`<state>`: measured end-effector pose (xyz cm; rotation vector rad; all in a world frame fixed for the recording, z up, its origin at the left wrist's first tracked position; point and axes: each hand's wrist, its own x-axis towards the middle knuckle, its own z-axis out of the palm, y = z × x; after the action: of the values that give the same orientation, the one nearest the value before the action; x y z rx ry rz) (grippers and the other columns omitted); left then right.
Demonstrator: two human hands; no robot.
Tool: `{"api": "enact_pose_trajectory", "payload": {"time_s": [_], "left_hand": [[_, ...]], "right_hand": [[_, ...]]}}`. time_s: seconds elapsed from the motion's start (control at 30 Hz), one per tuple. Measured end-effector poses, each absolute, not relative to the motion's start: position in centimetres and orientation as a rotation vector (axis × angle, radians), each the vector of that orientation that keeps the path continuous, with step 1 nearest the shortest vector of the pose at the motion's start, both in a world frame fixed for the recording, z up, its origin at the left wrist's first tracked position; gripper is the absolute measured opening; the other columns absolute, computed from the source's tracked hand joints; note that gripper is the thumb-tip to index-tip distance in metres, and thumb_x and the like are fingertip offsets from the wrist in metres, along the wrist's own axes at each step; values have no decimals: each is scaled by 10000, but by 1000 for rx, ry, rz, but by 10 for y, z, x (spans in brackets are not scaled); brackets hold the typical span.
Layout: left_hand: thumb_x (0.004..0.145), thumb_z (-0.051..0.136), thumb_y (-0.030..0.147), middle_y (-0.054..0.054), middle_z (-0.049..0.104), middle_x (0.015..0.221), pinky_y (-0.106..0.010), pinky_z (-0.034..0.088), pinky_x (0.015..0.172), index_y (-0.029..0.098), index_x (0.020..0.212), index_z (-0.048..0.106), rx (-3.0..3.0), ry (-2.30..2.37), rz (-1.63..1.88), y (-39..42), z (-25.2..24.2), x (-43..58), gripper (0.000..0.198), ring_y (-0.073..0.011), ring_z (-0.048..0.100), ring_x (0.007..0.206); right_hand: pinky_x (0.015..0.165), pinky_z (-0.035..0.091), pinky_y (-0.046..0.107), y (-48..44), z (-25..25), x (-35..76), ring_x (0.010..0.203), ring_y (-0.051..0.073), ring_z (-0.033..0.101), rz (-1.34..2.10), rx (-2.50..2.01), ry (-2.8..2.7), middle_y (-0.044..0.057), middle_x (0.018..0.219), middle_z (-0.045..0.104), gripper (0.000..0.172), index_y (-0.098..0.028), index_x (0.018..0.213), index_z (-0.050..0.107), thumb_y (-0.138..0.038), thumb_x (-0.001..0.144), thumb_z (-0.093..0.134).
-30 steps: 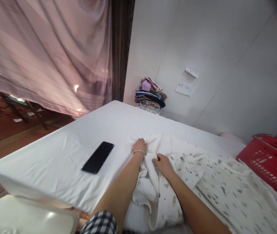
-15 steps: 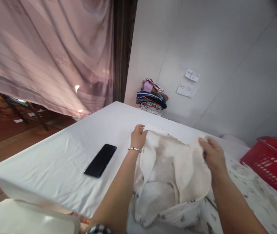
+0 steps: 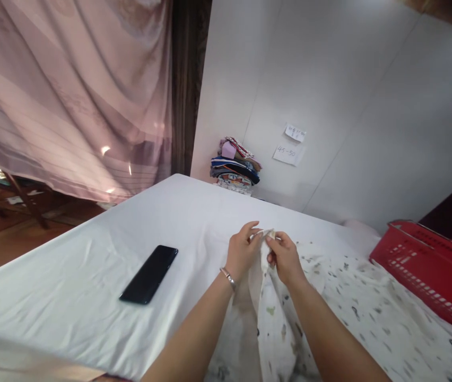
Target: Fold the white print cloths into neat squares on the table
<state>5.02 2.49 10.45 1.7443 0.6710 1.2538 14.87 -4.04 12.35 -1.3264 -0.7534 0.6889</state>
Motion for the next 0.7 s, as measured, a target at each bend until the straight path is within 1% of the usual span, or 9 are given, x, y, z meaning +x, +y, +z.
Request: {"api": "enact_pose_trajectory", "payload": {"time_s": [0.2,0.3,0.5,0.57,0.7], "left_hand": [[832,474,244,16,676,998,-232,463,696,260,1153,503,1986,733,1258,7,104,47,323,-104,612,680],[846,448,249,17,668,1023,-235,458,710,268,1176,495,2102,784,1216,-1,104,45,333,-114,624,724],[877,403,286,-8,684,916,-225,422,682,257,1162,524,2316,835,1126,-17,109,43,311,-139,627,781],[882,390,271,-11,684,901,-222,414,664,254,1173,516,2373,822,1109,-23,110,43,318,-141,629,775],[886,361,248,2,684,921,-227,422,639,257,1214,465,2461,793,1107,-35,109,44,344,-138,634,758]], "right_hand": [[307,275,157,-50,123,148,324,62,423,700,-1280,-786,-82,448,492,278,-191,791,495,-399,684,643],[319,280,157,-57,123,148,343,67,436,718,-1241,-783,-85,444,480,260,-196,785,489,-386,691,640],[337,311,166,-75,129,150,381,90,486,784,-1190,-811,-76,458,498,266,-202,827,491,-405,712,620],[331,296,162,-81,131,152,378,93,487,787,-1206,-823,-72,448,502,292,-200,843,486,-435,722,612],[309,210,150,-91,134,154,322,79,434,770,-1290,-824,-80,390,473,344,-198,820,463,-484,710,618]]}}
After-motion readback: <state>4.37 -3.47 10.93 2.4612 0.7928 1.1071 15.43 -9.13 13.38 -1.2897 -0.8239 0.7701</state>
